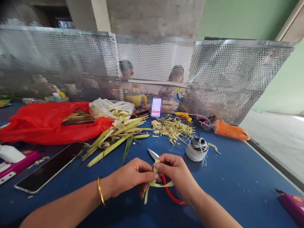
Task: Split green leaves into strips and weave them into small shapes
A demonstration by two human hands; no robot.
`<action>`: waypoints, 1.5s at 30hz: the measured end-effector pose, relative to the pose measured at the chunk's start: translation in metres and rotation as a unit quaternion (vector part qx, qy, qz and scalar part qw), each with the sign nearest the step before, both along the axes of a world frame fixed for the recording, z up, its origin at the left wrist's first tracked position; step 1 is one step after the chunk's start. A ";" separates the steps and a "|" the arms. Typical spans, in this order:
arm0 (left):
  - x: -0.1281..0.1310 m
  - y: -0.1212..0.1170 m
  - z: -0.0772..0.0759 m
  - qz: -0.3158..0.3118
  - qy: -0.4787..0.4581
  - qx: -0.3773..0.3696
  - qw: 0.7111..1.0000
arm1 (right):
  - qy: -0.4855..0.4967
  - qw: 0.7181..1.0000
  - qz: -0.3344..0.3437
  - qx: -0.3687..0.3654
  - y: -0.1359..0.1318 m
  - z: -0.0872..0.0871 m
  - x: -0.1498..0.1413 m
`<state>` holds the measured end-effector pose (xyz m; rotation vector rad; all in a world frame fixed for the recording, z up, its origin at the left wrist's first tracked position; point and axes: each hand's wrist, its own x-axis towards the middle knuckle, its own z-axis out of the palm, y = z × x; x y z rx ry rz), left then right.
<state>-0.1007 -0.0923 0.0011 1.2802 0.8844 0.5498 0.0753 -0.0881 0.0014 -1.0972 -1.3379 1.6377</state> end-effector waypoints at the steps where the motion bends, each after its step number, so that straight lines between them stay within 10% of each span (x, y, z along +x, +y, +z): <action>1: 0.000 -0.001 0.001 -0.005 0.005 0.005 1.000 | 0.001 1.000 -0.011 -0.001 -0.001 -0.001 0.000; 10: 0.002 -0.005 0.001 -0.023 0.021 0.021 0.999 | 0.012 0.995 -0.100 0.017 -0.002 -0.012 -0.004; 17: 0.001 0.003 0.006 0.121 -0.018 0.021 0.992 | 0.038 0.989 -0.141 0.030 0.010 0.000 0.006; 25: -0.002 0.004 0.008 0.116 -0.049 0.007 0.992 | 0.093 0.990 -0.085 -0.062 -0.001 -0.002 -0.005; 34: 0.001 0.013 0.029 0.122 -0.062 -0.019 0.990 | -0.050 0.980 -0.155 0.119 0.030 0.025 -0.004; 36: -0.001 0.015 0.034 0.164 -0.074 -0.021 0.983 | -0.130 0.934 -0.214 0.254 0.034 0.028 0.000; 39: -0.005 0.017 0.033 0.194 -0.115 -0.037 0.973 | -0.262 0.786 -0.234 0.508 0.027 0.027 0.004; 45: -0.008 0.019 0.023 0.168 -0.157 -0.052 0.972 | -0.423 0.582 0.075 0.690 0.003 0.012 -0.008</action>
